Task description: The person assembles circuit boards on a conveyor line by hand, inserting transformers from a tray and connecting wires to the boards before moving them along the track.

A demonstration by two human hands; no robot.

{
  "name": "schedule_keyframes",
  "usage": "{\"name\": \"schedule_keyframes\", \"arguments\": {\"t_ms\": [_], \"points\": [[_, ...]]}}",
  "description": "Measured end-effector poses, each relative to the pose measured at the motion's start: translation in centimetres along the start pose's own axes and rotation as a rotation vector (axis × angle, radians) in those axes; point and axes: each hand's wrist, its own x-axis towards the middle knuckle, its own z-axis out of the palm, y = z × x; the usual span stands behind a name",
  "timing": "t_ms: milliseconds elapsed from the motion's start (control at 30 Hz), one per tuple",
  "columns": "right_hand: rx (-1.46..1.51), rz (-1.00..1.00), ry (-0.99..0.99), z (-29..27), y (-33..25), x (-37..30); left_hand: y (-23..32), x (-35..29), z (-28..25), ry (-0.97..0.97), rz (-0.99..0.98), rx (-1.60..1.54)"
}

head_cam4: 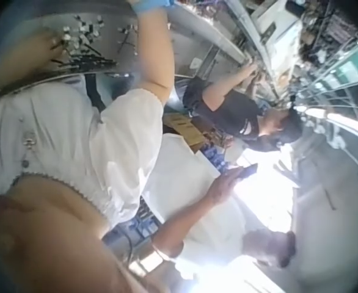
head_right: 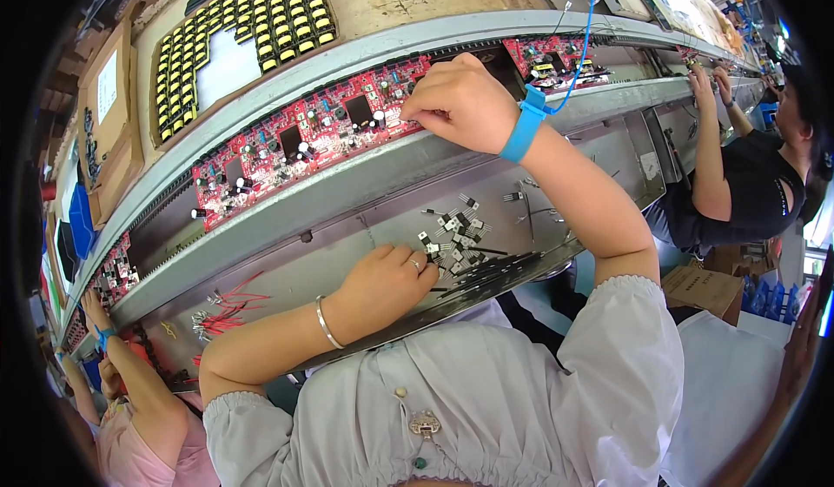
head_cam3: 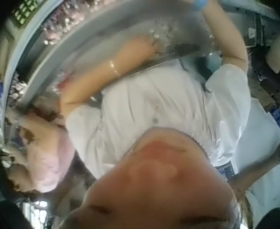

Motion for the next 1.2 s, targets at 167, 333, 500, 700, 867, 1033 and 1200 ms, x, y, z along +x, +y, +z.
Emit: {"name": "schedule_keyframes", "arguments": {"t_ms": [167, 333, 500, 700, 867, 1033, 1200], "points": [[-0.007, 0.012, 0.021, 0.0, 0.0, 0.0, 0.3, 0.2, -0.5, -0.015, -0.042, -0.008], [-0.005, 0.018, 0.026, 0.1, -0.1, 0.2, 0.0, 0.1, -0.8, -0.07, -0.028, -0.026], [-0.039, 0.05, 0.044, 0.3, -0.1, 0.1, -0.5, 0.1, -0.9, -0.114, -0.011, -0.008], [-0.111, -0.054, 0.02, 0.4, -0.4, -0.2, -1.0, 0.2, -1.6, 0.089, 0.004, 0.014], [-0.14, -0.04, 0.008, 0.8, -0.4, -0.4, -0.7, -0.2, -3.3, 0.055, -0.137, -0.158], [-0.1, -0.049, 0.009, 0.7, -0.1, -0.2, -0.4, -0.2, -5.6, 0.147, -0.133, -0.162], [-0.079, -0.055, 0.039, 0.1, 0.2, -0.8, -2.2, -1.2, -8.1, 0.227, -0.179, -0.122]]}}
